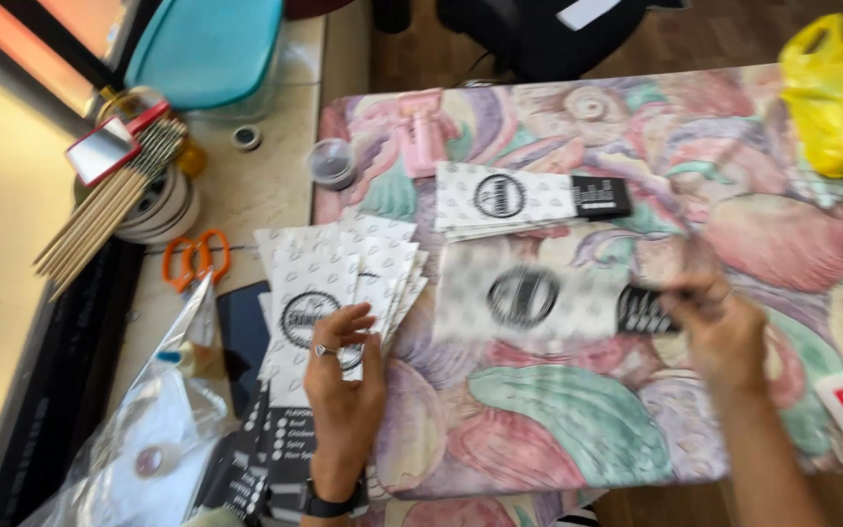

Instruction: Applying glue to the edges of paper food wraps and pressing them to seal the packaging.

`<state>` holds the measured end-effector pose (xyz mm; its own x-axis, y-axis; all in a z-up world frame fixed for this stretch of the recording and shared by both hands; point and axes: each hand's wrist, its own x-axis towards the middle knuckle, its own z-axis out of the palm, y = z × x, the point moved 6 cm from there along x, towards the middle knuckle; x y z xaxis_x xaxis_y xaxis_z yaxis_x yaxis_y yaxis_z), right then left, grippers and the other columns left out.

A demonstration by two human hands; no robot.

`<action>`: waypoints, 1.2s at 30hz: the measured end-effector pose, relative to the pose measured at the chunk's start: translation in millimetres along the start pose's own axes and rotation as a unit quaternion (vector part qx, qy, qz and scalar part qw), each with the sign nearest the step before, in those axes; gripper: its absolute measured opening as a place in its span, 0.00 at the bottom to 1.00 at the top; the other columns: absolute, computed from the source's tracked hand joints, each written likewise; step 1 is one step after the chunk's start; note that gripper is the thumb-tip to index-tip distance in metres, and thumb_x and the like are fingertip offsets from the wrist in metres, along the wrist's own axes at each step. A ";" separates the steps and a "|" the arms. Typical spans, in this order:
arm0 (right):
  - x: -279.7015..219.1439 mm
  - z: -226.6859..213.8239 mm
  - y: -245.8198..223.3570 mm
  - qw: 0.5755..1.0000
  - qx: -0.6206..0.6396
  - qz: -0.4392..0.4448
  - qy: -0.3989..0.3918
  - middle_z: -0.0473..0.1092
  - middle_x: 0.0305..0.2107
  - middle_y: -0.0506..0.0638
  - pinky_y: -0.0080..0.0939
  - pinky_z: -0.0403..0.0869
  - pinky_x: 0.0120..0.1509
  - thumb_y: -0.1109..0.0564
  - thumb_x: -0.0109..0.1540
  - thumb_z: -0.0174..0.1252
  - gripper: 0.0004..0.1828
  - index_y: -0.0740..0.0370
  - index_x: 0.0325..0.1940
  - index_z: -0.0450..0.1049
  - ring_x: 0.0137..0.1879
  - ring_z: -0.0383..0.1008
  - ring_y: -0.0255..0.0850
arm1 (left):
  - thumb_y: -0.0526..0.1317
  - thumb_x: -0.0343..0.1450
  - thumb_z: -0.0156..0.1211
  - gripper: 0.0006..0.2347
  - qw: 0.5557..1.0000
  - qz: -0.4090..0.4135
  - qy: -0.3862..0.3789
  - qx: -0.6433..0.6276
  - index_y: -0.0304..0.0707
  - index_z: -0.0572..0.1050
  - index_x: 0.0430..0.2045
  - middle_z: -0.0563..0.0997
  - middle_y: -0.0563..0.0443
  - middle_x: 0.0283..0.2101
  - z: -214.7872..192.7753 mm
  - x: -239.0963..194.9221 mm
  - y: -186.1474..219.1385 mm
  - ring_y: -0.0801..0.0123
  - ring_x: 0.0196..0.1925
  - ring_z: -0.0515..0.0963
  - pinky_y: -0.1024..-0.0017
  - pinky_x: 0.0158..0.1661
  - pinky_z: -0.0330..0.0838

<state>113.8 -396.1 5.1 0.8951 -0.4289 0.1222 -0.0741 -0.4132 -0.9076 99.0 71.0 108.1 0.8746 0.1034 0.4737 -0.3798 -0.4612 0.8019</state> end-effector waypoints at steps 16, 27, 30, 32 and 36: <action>41.2 92.1 -103.7 0.954 -0.211 -0.200 -0.077 0.71 0.61 0.68 0.50 0.75 0.43 0.63 0.71 0.63 0.30 0.81 0.72 0.59 0.39 0.74 0.52 | 0.60 0.78 0.25 0.26 0.847 0.044 -0.169 0.502 0.62 0.44 0.73 0.28 0.42 0.78 -2.5 -65.6 -74.0 0.51 0.79 0.27 0.44 0.70 0.20; -204.4 160.3 -104.7 0.834 -0.278 -0.399 -0.260 0.61 0.71 0.53 0.64 0.45 0.83 0.37 0.61 0.63 0.40 0.58 0.72 0.63 0.79 0.54 0.51 | 0.55 0.80 0.28 0.29 0.867 0.017 -0.166 0.469 0.52 0.30 0.75 0.24 0.47 0.78 56.9 -98.6 -43.7 0.53 0.80 0.26 0.42 0.73 0.15; -176.6 117.4 -102.7 0.843 -0.304 -0.326 -0.302 0.53 0.75 0.47 0.56 0.36 0.86 0.40 0.64 0.56 0.38 0.50 0.76 0.56 0.82 0.45 0.44 | 0.62 0.77 0.24 0.32 0.809 -0.060 -0.234 0.536 0.54 0.28 0.73 0.17 0.51 0.75 43.0 -102.0 -59.3 0.55 0.78 0.18 0.39 0.69 0.11; -162.1 95.3 -85.4 0.861 -0.281 -0.311 -0.286 0.55 0.74 0.47 0.58 0.41 0.85 0.45 0.63 0.59 0.37 0.53 0.75 0.58 0.82 0.47 0.48 | 0.58 0.78 0.30 0.32 0.828 -0.059 -0.208 0.518 0.53 0.29 0.74 0.21 0.49 0.77 32.3 -102.1 -54.0 0.51 0.79 0.22 0.37 0.70 0.15; -165.3 62.5 -95.7 0.904 -0.140 -0.314 -0.254 0.54 0.75 0.55 0.62 0.49 0.85 0.60 0.68 0.55 0.29 0.57 0.74 0.62 0.83 0.49 0.54 | 0.47 0.82 0.47 0.34 0.826 -0.040 -0.192 0.529 0.57 0.28 0.76 0.22 0.46 0.78 41.8 -104.3 -28.8 0.46 0.80 0.23 0.34 0.69 0.13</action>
<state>0.5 -235.4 46.7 0.8800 0.3564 0.3140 0.4750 -0.6640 -0.5775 31.3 36.7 20.3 0.9924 -0.0215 0.1213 -0.0170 -0.9991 -0.0379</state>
